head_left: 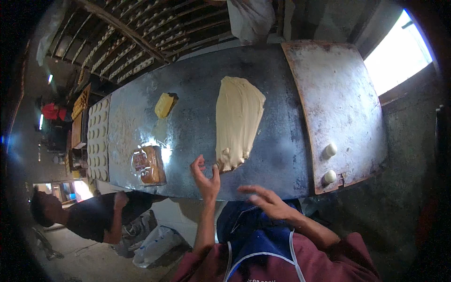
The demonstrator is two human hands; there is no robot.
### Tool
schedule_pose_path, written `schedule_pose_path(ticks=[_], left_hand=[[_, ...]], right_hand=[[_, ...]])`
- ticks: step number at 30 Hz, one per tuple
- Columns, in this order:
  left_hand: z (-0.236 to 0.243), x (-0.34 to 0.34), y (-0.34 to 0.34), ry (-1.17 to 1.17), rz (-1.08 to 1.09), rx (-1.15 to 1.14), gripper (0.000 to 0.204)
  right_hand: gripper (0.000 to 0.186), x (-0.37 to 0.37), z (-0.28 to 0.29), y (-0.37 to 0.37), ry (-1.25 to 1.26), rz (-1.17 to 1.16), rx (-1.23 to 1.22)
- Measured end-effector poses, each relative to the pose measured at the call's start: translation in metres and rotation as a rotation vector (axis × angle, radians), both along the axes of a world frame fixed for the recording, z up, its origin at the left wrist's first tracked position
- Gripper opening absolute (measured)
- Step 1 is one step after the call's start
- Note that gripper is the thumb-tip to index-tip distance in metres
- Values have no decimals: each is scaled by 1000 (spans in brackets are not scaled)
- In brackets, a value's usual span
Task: The person repeatedly pinches off small pieces of dough from a large sheet on a metal table, rolls them into balls, and places them onto a nearby tray. Another person works alongside, also shaping dough and arranging it on trays.
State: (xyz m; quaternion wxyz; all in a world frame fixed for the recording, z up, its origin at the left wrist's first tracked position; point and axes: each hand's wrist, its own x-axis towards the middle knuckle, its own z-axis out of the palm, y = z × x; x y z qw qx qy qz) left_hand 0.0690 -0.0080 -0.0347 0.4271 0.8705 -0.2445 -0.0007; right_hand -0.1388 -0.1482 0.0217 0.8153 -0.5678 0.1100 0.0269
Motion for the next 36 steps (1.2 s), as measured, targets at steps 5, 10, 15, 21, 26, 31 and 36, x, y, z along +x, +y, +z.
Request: schedule_pose_path(ticks=[5, 10, 15, 21, 26, 31, 36], left_hand=[[-19, -7, 42, 79, -182, -21, 38], [21, -15, 11, 750, -81, 69, 31], [-29, -1, 33, 1576, -296, -323, 41], [19, -8, 53, 1813, -420, -408, 40], [-1, 25, 88, 1792, -975, 355, 92], [-16, 9, 17, 1871, -399, -242, 66], [-81, -11, -25, 2747, -289, -1175, 22]], right_hand=[[65, 69, -41, 31, 174, -369, -1075], [54, 101, -81, 34, 262, -487, -1227], [44, 67, 41, 88, 216, -231, -804], [33, 66, -35, 64, 452, -233, 184], [43, 106, -92, 71, 303, -488, 788], [31, 86, -24, 82, 621, -283, -518], [20, 54, 13, 96, 701, -63, -918]])
